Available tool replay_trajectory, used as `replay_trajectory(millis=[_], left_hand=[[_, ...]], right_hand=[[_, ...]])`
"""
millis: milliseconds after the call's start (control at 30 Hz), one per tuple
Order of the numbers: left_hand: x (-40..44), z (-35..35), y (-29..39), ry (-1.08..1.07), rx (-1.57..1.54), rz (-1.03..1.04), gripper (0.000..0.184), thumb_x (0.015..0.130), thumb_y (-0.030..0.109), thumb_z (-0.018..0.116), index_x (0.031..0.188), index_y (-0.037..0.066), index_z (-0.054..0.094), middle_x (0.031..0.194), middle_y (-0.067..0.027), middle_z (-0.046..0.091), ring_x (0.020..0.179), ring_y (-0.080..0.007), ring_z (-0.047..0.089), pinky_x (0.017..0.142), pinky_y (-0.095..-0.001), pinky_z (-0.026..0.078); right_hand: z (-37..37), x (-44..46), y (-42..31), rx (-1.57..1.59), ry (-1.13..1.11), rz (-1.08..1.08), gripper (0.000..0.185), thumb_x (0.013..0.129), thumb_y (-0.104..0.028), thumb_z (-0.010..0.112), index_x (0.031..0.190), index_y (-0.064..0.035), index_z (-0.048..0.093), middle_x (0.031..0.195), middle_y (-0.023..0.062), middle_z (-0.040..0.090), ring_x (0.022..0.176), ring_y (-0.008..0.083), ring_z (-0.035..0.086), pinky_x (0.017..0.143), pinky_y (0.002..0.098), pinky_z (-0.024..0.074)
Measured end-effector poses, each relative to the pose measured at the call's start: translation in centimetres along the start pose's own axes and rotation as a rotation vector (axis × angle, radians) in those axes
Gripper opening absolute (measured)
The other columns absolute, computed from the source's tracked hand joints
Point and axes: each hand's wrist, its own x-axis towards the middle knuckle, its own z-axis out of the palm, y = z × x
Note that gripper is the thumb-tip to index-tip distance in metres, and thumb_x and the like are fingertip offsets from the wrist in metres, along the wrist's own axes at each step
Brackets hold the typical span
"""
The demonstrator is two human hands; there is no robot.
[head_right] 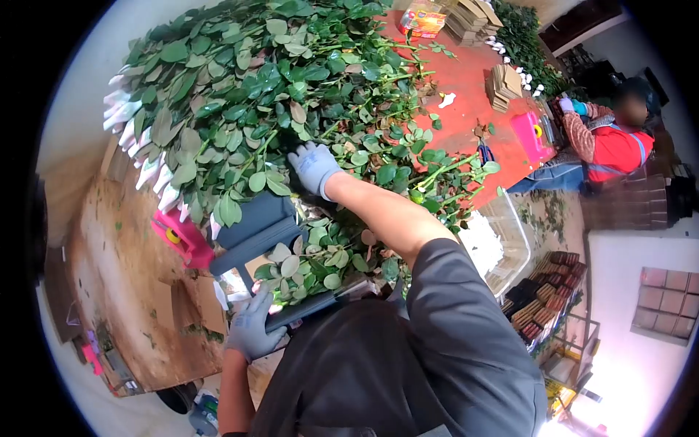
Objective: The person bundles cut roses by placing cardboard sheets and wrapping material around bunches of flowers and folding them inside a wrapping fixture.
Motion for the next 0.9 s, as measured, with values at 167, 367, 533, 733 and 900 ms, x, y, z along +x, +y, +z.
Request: replay_trajectory(millis=[167,367,533,733,900], left_hand=[[-0.4,-0.2,0.2,-0.010,-0.015,-0.038,0.080,0.074,0.039,0.075,0.141,0.001,0.054,0.159,-0.0120,0.041,0.104,-0.0376,0.061,0.093,-0.0450,0.053],[-0.7,-0.1,0.5,-0.025,-0.060,-0.092,0.081,0.075,0.041,0.074,0.142,0.000,0.054,0.160,-0.0125,0.039,0.113,-0.0380,0.060,0.101,-0.0431,0.050],[-0.8,-0.9,1.2,-0.122,-0.108,-0.158,0.081,0.083,0.046,0.070,0.145,-0.002,0.050,0.164,-0.0129,0.031,0.131,-0.0396,0.052,0.109,-0.0439,0.045],[-0.7,-0.8,0.8,-0.143,-0.097,-0.145,0.084,0.085,0.050,0.069,0.148,-0.001,0.046,0.166,-0.0117,0.027,0.140,-0.0343,0.046,0.114,-0.0420,0.041],[-0.7,-1.5,1.2,-0.196,-0.100,-0.165,0.089,0.083,0.050,0.071,0.151,0.000,0.043,0.167,-0.0128,0.024,0.143,-0.0328,0.043,0.114,-0.0425,0.041]], right_hand=[[-0.4,-0.5,1.0,-0.300,-0.188,-0.202,0.024,0.095,-0.023,0.054,0.105,-0.0114,0.073,0.102,0.0085,0.068,0.101,0.0275,0.063,0.079,0.0408,0.0496],[-6.1,-1.9,4.6,-0.489,-0.105,-0.177,0.019,0.093,-0.023,0.056,0.092,-0.0135,0.073,0.094,0.0068,0.067,0.095,0.0264,0.064,0.074,0.0405,0.0516],[-12.7,-3.8,7.0,-0.562,0.050,0.014,0.015,0.090,-0.018,0.062,0.101,-0.0132,0.070,0.103,0.0085,0.066,0.101,0.0277,0.064,0.080,0.0414,0.0545],[-18.5,-6.5,7.3,-0.153,0.431,-0.090,0.040,0.080,-0.005,0.063,0.119,-0.0100,0.061,0.112,0.0117,0.063,0.102,0.0311,0.063,0.084,0.0431,0.0532],[-24.9,-9.5,-6.3,-0.355,0.245,-0.262,0.028,0.080,-0.010,0.063,0.108,-0.0127,0.062,0.099,0.0089,0.059,0.089,0.0284,0.063,0.071,0.0434,0.0531]])
